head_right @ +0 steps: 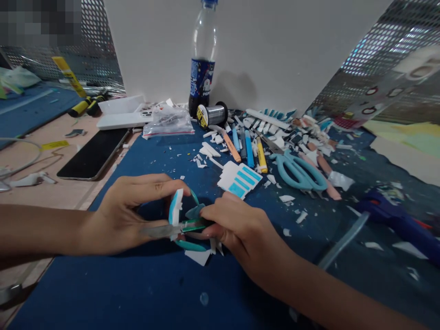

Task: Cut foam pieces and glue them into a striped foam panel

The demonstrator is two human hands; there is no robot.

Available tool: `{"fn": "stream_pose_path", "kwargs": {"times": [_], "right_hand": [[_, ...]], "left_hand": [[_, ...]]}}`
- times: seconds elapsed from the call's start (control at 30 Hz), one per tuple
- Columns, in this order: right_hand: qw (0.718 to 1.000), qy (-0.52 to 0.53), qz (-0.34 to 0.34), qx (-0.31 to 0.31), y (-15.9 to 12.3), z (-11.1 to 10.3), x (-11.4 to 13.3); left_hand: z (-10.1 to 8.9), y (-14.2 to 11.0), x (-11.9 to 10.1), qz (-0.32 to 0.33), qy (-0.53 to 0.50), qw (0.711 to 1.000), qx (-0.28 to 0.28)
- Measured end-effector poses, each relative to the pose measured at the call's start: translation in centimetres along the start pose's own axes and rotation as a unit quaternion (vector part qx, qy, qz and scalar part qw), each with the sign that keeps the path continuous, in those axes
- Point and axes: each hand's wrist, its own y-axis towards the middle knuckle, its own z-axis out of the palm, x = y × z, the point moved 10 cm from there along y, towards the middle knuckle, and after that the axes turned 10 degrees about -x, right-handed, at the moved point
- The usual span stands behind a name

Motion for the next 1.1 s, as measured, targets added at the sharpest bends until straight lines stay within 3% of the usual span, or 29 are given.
{"fn": "stream_pose_path", "kwargs": {"times": [0.43,1.1], "right_hand": [[1.0,-0.014,-0.011,-0.016,0.07,-0.4,0.13],[1.0,0.011,0.01,0.013,-0.13,0.31,-0.28]], "left_hand": [[-0.53,0.16,-0.57,0.008,-0.014,1.0,-0.006],[0.19,0.08,-0.25,0.007,0.009,1.0,0.021]]}}
